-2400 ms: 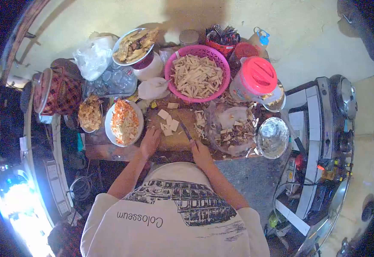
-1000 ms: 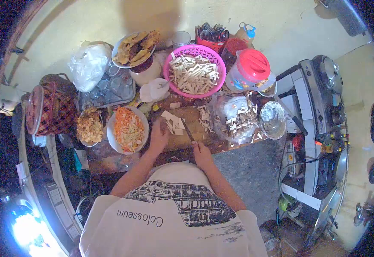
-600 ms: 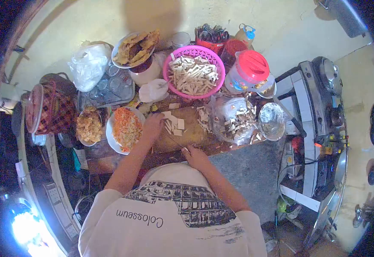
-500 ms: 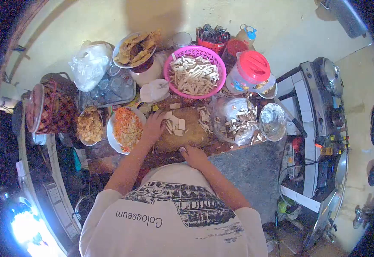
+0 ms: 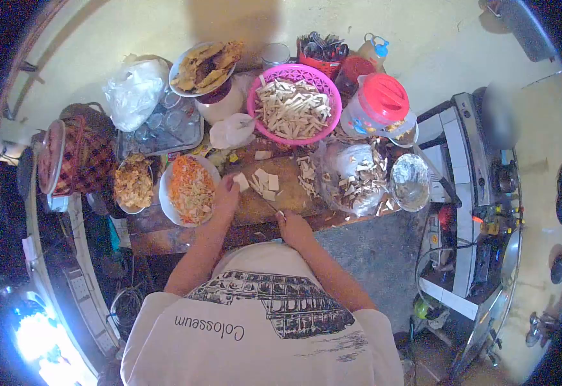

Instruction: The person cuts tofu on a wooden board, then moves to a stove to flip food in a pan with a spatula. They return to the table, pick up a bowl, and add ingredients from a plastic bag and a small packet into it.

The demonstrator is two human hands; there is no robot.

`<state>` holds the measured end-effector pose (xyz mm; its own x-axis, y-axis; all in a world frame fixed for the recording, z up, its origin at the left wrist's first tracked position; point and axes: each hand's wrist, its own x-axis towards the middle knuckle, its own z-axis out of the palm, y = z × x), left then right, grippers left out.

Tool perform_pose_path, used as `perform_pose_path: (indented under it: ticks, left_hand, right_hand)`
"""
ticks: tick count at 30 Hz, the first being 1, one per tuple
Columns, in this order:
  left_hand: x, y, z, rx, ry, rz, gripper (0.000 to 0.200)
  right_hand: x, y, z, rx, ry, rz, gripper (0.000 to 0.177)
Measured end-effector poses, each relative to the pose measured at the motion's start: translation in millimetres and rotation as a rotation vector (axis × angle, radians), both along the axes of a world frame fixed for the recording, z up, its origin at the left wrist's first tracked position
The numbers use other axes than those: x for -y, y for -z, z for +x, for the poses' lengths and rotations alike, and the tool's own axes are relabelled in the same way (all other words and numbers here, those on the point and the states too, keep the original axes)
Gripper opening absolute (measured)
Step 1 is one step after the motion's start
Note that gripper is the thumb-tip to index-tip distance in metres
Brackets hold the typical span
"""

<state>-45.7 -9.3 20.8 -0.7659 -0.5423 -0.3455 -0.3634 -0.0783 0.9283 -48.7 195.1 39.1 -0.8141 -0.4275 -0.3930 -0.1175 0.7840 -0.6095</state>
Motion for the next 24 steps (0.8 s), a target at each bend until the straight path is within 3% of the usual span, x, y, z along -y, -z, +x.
perform_pose_path:
  ticks: [1, 4, 7, 10, 14, 20, 24]
  left_hand:
    - [-6.4, 0.4, 9.3, 0.078, -0.134, 0.240, 0.035]
    - [-16.4, 11.7, 33.9, 0.097, -0.045, 0.082, 0.039]
    - [-17.8, 9.8, 46.7, 0.046, 0.212, -0.652, 0.044]
    - [-26.0, 3.2, 52.9, 0.108, 0.228, -0.875, 0.047]
    - [-20.3, -4.4, 52.2, 0.119, 0.311, -0.846, 0.049]
    - [-14.5, 1.0, 46.5, 0.129, 0.341, -0.829, 0.051]
    - [-14.4, -2.8, 45.6, 0.133, 0.334, -0.833, 0.051]
  right_hand:
    - [-1.1, 1.7, 0.1, -0.013, -0.003, -0.007, 0.039]
    - [-2.1, 5.5, -0.2, -0.015, -0.030, -0.052, 0.039]
    - [-2.5, 13.7, 3.2, -0.022, -0.062, -0.104, 0.038]
    - [1.4, 5.9, 2.3, 0.033, -0.123, -0.074, 0.035]
    - [8.3, -13.9, 2.7, 0.114, -0.145, 0.016, 0.031]
    - [6.0, -4.8, 8.7, 0.073, -0.178, -0.038, 0.037]
    - [8.1, 2.7, 14.1, 0.091, -0.119, -0.053, 0.031]
